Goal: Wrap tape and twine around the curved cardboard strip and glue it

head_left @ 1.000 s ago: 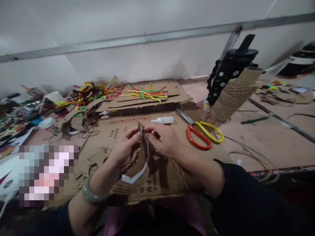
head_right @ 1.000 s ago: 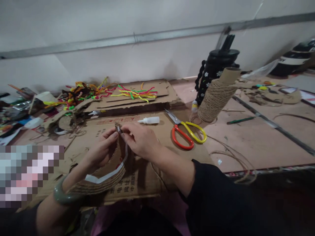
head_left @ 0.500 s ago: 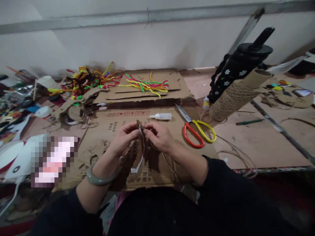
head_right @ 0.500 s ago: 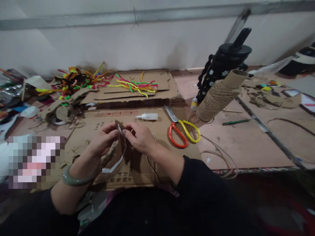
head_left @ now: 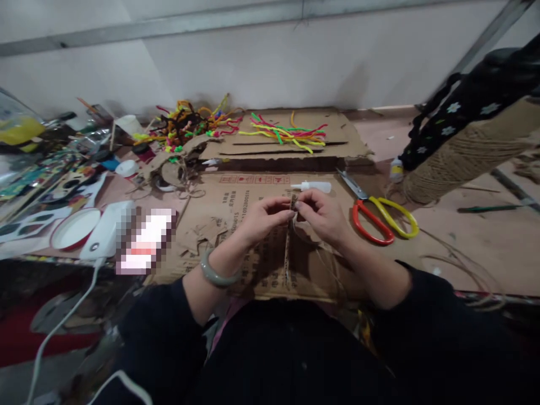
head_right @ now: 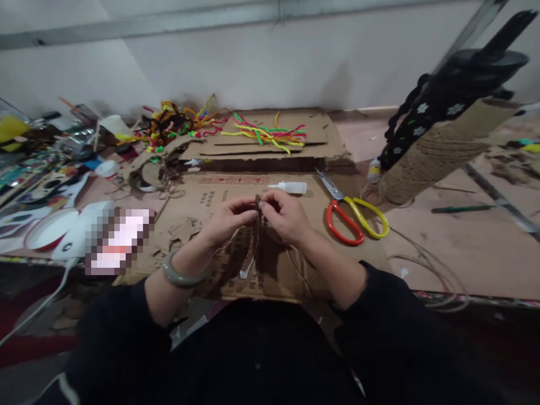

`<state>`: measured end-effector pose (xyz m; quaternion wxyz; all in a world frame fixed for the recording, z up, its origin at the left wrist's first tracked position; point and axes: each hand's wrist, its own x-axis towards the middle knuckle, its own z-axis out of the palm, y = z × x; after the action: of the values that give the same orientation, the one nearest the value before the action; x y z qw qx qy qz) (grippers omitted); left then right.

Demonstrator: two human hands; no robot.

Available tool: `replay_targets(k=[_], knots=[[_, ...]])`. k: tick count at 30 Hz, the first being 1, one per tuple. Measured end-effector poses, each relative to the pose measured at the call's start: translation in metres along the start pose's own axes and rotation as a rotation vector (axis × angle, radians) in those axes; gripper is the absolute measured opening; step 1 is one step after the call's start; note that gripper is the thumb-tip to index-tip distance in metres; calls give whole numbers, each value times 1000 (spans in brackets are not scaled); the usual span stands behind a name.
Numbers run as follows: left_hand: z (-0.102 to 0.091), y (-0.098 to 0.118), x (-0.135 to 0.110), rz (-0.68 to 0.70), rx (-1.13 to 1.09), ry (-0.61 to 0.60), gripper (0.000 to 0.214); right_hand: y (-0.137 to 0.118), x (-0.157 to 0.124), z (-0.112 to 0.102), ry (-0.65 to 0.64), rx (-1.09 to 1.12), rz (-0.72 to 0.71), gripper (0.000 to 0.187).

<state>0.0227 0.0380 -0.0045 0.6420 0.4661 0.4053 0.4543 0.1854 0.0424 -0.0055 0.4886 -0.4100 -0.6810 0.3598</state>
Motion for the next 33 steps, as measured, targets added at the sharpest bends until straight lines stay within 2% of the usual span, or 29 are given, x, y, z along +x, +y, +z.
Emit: replay_targets(k=[4, 9, 13, 17, 25, 29, 33], knots=[[1, 2, -2, -14, -19, -36, 30, -3, 2, 1, -40, 166, 156, 17], [4, 6, -7, 40, -150, -20, 29, -12, -8, 2, 51, 156, 246, 18], [4, 11, -11, 93, -244, -5, 30, -25, -24, 6, 70, 82, 203, 18], [0, 14, -11, 100, -256, 2, 30, -32, -27, 12, 68, 115, 188, 20], [-6, 14, -12, 127, -236, -118, 26, -38, -21, 13, -5, 216, 203, 22], [-4, 22, -12, 161, -172, -36, 23, -35, -17, 8, -72, 146, 127, 22], [-6, 23, -7, 141, -80, 64, 21, -29, -5, 1, -38, -128, -14, 17]])
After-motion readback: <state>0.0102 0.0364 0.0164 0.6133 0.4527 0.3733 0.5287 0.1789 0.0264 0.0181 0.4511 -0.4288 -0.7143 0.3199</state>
